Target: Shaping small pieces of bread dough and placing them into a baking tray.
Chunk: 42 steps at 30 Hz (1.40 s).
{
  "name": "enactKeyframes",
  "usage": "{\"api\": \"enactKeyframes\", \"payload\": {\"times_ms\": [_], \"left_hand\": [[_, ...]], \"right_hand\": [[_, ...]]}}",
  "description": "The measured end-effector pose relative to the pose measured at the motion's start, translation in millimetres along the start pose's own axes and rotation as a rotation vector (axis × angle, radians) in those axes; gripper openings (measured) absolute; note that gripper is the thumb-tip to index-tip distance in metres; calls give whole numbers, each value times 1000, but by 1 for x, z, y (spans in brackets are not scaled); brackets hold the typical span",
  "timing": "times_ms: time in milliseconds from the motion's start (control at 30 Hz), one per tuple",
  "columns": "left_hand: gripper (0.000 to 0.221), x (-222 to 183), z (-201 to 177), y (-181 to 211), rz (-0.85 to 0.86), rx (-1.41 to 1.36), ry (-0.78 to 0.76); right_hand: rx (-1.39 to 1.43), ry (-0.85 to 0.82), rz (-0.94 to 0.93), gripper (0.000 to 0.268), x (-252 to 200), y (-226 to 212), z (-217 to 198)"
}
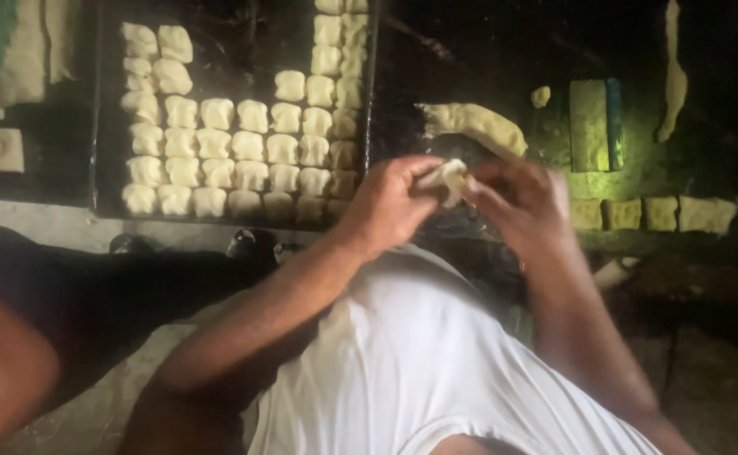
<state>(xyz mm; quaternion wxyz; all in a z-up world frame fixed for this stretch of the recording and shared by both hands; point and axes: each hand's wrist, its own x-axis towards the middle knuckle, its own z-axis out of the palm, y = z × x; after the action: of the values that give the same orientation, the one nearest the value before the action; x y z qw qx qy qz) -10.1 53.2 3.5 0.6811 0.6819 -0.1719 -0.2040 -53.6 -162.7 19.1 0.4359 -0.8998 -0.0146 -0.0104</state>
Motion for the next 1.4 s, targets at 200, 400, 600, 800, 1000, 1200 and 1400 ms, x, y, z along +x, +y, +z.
{"api": "enactKeyframes", "payload": {"times_ms": [200,400,600,800,1000,1200,1400], "left_hand": [[21,3,5,12,76,79,-38],[18,16,17,-20,-47,-210,-11],[23,18,18,3,-193,-258,-9],[12,12,39,22,172,39,72],[22,13,49,25,134,106,-46],[25,19,78,-2,86,-187,-113],[30,26,81,-12,-181,-286,-81]], "right_hand": [[313,-60,94,27,13,3,0],[-99,190,-332,25,0,-9,12],[-397,345,-664,31,-11,-5,8],[59,193,-346,7,-8,50,-16],[842,-191,70,23,2,39,-50],[490,-210,139,18,7,56,-62],[-378,120,-462,18,-25,47,-52]]}}
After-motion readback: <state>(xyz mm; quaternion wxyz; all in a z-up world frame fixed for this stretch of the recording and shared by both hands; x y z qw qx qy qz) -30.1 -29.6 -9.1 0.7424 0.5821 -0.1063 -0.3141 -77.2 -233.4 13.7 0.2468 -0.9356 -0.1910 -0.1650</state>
